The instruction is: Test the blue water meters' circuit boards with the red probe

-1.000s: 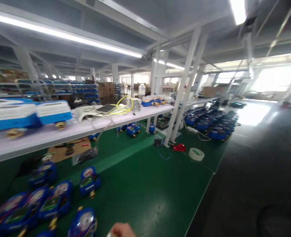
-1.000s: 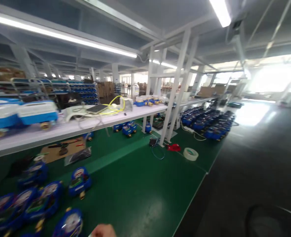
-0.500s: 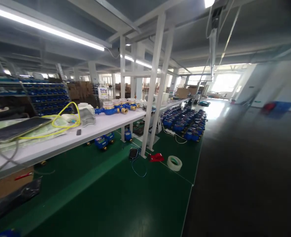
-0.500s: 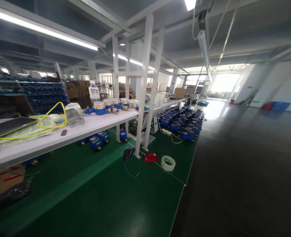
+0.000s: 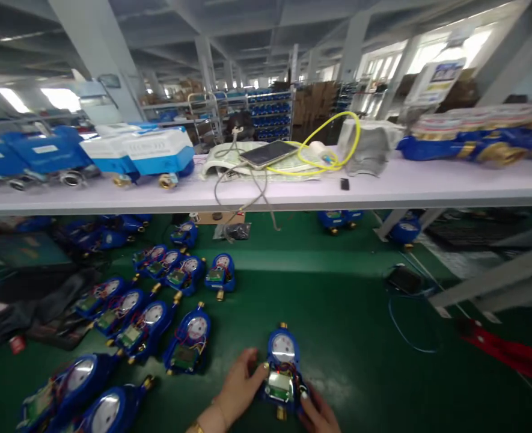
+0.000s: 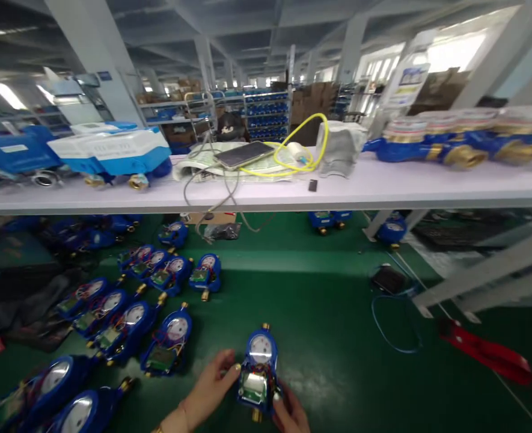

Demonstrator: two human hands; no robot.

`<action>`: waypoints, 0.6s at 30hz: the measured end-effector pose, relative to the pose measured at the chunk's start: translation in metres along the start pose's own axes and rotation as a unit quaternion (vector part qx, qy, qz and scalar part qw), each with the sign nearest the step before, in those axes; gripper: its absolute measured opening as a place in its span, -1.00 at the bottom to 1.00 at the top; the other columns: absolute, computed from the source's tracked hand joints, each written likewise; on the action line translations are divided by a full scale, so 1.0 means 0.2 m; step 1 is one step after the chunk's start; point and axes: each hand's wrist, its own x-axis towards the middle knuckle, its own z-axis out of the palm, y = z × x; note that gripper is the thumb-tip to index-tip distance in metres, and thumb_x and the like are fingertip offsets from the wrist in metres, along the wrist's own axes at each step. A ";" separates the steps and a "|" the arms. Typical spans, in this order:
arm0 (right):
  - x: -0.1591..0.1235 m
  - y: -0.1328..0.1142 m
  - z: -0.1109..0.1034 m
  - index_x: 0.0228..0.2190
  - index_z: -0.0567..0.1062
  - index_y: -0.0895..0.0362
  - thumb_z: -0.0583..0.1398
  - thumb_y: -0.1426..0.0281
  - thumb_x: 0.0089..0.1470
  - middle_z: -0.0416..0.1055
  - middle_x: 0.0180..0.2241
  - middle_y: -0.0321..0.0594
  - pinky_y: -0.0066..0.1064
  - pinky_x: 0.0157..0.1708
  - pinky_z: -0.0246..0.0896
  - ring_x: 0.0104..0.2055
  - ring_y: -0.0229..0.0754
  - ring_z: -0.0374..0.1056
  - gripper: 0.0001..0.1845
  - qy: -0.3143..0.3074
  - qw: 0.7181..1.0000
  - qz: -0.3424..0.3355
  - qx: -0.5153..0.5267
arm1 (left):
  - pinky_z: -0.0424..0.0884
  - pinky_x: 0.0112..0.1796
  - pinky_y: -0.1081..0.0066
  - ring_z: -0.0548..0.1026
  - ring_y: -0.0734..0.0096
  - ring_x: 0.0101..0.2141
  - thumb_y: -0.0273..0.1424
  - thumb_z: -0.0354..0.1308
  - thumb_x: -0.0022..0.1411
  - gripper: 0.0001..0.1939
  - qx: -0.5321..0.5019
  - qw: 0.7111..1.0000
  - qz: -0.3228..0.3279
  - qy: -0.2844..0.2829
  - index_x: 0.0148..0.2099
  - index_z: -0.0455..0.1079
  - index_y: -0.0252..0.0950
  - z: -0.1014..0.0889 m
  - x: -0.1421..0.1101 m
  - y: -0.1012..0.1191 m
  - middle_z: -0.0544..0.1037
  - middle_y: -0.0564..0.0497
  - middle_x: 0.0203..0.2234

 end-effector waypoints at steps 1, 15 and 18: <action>0.07 -0.03 0.02 -0.27 0.49 0.13 0.40 -0.12 -0.52 0.51 -0.20 -0.11 -0.28 -0.21 0.37 -0.07 0.10 0.40 -0.21 0.005 1.000 0.007 0.009 | 0.22 0.07 0.09 0.37 0.20 -0.01 -0.40 0.27 0.10 -0.55 0.027 0.999 0.028 0.033 0.04 0.30 -0.34 -0.07 0.02 0.03 0.43 -0.10 -0.05; 0.61 -0.38 0.39 -0.12 0.40 0.21 0.17 0.32 0.20 0.43 -0.22 -0.19 -0.26 -0.26 0.39 -0.27 -0.19 0.41 -0.74 -0.005 0.997 0.011 0.080 | 0.24 0.04 -0.04 0.26 0.04 0.09 -0.25 0.14 0.22 -0.45 0.268 0.930 0.049 0.249 0.20 0.12 -0.29 -0.56 0.78 0.42 0.19 -0.18 0.15; 0.65 -0.47 0.40 -0.10 0.40 0.21 0.16 0.34 0.21 0.44 -0.23 -0.19 -0.26 -0.26 0.39 -0.28 -0.20 0.42 -0.74 -0.032 0.997 0.015 0.072 | 0.28 0.01 -0.02 0.30 0.07 0.05 -0.26 0.14 0.23 -0.48 0.277 0.923 0.031 0.265 0.18 0.15 -0.29 -0.53 0.82 0.40 0.23 -0.17 0.13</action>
